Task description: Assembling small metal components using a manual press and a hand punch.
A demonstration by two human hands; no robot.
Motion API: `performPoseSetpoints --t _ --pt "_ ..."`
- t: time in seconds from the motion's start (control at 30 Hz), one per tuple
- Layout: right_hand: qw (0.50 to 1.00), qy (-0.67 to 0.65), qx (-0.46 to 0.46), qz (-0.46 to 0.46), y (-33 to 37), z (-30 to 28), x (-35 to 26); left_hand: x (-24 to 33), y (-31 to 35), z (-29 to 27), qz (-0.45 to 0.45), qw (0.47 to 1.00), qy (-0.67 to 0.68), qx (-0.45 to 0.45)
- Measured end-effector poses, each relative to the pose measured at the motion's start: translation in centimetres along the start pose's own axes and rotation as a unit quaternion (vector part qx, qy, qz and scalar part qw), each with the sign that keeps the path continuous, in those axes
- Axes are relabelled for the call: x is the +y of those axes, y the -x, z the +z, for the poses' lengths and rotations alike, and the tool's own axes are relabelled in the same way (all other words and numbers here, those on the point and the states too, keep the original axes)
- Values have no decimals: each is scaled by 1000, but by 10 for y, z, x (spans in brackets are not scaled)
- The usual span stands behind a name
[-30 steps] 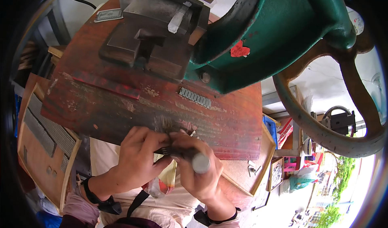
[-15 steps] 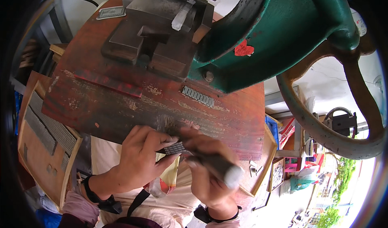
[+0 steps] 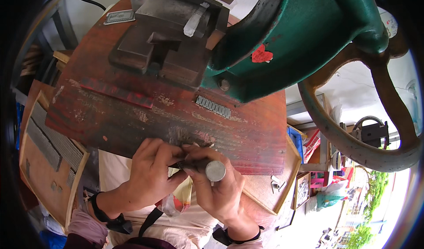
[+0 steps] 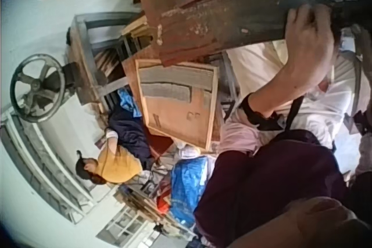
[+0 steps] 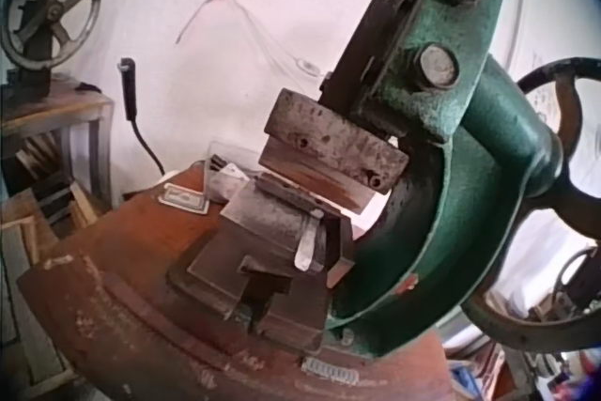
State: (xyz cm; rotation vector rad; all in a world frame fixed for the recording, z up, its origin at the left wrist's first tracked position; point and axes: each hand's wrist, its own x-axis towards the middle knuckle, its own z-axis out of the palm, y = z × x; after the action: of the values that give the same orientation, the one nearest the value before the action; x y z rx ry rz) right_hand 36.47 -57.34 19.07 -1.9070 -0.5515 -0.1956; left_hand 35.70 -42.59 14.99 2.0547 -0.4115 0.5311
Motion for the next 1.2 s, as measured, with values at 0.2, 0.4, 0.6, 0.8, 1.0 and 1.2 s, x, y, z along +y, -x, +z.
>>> performPoseSetpoints --t 0.2,0.4,0.6,0.8,1.0,1.2 --pt "970 -227 70 -49 -4 -3 -22 1 -2 0 1 1000 2 11" --pt "988 -142 56 -9 -1 -5 -4 -1 1 -1 -1 1000 -9 0" --pt "1000 8 -13 8 5 -11 11 0 -1 -1 -4 1000 -7 4" --pt "982 -156 95 -52 -5 -11 -16 1 -2 1 -3 1000 -2 1" --pt "996 -70 47 13 4 -7 3 -1 0 0 1 1000 -7 0" --pt "983 -167 56 -42 -4 3 -6 -1 1 0 3 999 -34 -18"
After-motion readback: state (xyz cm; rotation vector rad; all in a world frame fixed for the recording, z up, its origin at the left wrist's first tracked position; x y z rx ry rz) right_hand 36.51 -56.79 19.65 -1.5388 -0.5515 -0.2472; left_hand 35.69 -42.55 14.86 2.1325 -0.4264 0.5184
